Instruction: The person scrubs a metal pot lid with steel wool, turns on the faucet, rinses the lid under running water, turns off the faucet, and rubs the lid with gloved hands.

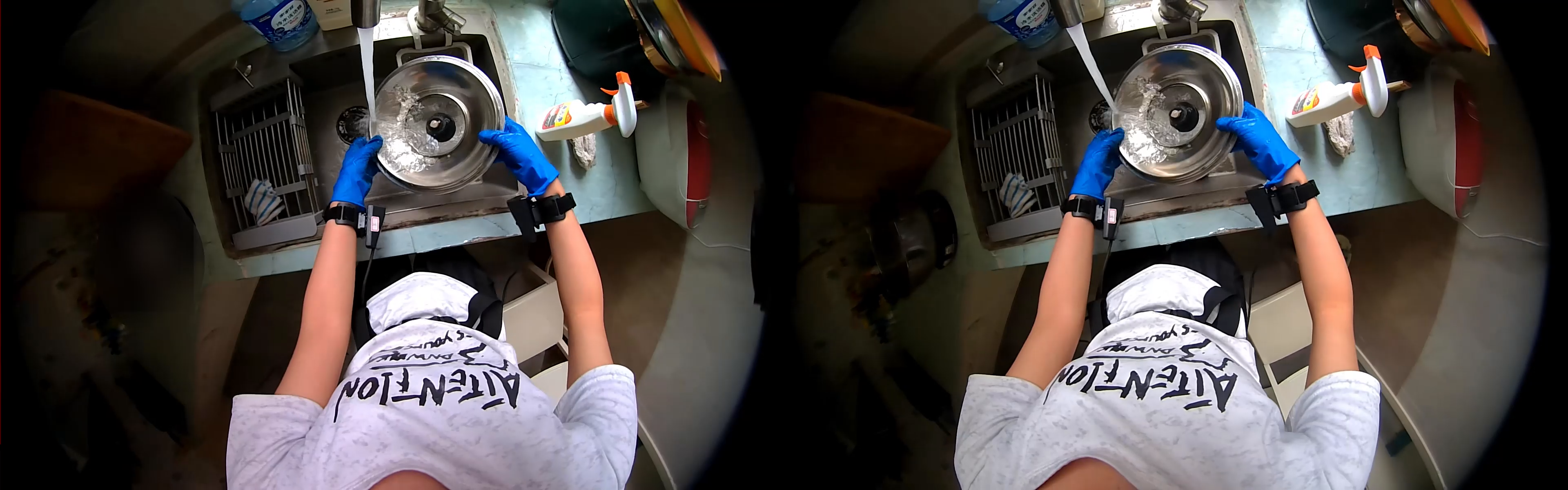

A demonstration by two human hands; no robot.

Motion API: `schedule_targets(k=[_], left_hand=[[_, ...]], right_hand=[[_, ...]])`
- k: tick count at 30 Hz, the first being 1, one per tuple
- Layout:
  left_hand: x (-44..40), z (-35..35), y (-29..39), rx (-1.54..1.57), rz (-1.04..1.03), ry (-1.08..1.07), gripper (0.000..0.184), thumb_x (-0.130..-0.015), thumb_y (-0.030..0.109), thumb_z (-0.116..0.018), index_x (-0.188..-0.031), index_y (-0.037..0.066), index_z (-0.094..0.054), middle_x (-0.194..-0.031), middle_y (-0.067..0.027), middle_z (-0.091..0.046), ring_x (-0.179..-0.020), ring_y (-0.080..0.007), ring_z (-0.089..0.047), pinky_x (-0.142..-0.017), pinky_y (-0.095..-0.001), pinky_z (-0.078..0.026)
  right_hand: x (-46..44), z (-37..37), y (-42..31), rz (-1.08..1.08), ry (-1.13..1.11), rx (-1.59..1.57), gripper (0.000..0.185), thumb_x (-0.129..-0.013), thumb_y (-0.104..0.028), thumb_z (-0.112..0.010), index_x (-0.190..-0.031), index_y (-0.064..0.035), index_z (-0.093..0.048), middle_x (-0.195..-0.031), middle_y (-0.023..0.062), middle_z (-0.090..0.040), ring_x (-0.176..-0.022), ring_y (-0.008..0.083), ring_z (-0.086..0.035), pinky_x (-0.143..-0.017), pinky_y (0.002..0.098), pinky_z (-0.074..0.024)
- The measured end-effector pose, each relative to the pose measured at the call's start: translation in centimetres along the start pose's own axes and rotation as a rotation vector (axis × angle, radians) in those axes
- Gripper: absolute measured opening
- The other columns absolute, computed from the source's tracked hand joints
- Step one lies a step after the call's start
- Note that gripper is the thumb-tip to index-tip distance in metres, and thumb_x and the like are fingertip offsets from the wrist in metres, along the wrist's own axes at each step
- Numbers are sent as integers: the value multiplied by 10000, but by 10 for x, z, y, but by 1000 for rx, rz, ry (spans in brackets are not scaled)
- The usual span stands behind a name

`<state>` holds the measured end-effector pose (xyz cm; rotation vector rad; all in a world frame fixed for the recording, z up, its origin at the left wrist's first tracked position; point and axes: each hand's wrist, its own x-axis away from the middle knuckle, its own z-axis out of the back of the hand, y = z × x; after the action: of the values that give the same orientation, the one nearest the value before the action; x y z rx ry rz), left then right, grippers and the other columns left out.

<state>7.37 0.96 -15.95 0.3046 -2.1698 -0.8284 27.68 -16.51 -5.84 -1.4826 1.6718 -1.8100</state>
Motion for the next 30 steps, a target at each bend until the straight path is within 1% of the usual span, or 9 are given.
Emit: schedule_targets(k=[6, 9, 12, 17, 21, 23, 25, 28, 30], left_hand=[[28, 11, 18, -76, -131, 147, 284, -717, 175, -559, -952, 29, -491, -811, -45, -538, -708, -129, -508, -613, -237, -408], [36, 20, 21, -220, -170, 371, 295, -700, 202, -586, -923, 34, -493, -787, -37, -535, -642, -120, -502, -551, -219, -397], [36, 29, 13, -54, -169, 330, 268, -707, 191, -584, -907, 38, -493, -797, -37, -536, -634, -128, -519, -546, -241, -419], [48, 13, 6, 467, 57, 179, 249, -718, 104, -550, -956, 44, -506, -908, -74, -546, -847, -171, -522, -745, -276, -425], [50, 27, -1, 320, -13, 239, 163, -699, 53, -535, -859, 21, -543, -833, -69, -564, -750, -150, -546, -676, -224, -435], [61, 22, -4, 329, -61, 291, 162, -699, 55, -537, -857, 19, -543, -833, -68, -564, -754, -152, -545, -680, -226, -434], [65, 23, -6, 319, -199, 353, 259, -690, 36, -551, -947, 23, -515, -900, -45, -543, -820, -141, -514, -730, -248, -410], [76, 22, 1, 242, -425, 403, 307, -699, 34, -551, -998, 24, -486, -935, -45, -529, -825, -138, -505, -741, -249, -403], [83, 24, 5, 210, -477, 418, 322, -715, 48, -545, -1026, 22, -466, -957, -38, -517, -827, -125, -495, -748, -244, -393]], right_hand=[[-7, -11, 11, -65, -153, -96, 331, -707, -91, -554, -1018, -29, -456, -848, 64, -550, -729, 145, -556, -610, 271, -480], [-10, -26, 13, -82, -145, -109, 342, -697, -81, -570, -1017, -39, -458, -857, 50, -550, -732, 144, -557, -599, 261, -485], [-19, -40, 27, -69, -135, -136, 379, -697, -88, -570, -1049, -59, -434, -914, 47, -533, -777, 135, -542, -651, 265, -472], [-35, -63, 54, -175, -145, -324, 335, -688, -64, -576, -999, -87, -454, -884, 27, -526, -752, 123, -532, -634, 252, -476], [-45, -58, 61, -219, -190, -328, 321, -695, -53, -561, -995, -88, -452, -894, 30, -521, -757, 116, -527, -649, 253, -471], [-52, -52, 56, -206, -255, -102, 325, -724, -153, -542, -1023, -81, -437, -906, 34, -511, -784, 120, -509, -695, 270, -431], [-59, -46, 49, -140, -187, 102, 386, -747, -264, -510, -1061, -67, -402, -929, 45, -497, -802, 127, -487, -730, 287, -385], [-91, -23, 35, 337, -140, 91, 425, -757, -147, -489, -1135, -51, -319, -830, 42, -482, -733, 114, -481, -647, 232, -403], [-120, -19, 10, 423, -25, 36, 491, -747, -86, -497, -1175, -55, -258, -774, 34, -463, -685, 106, -471, -603, 214, -407]])
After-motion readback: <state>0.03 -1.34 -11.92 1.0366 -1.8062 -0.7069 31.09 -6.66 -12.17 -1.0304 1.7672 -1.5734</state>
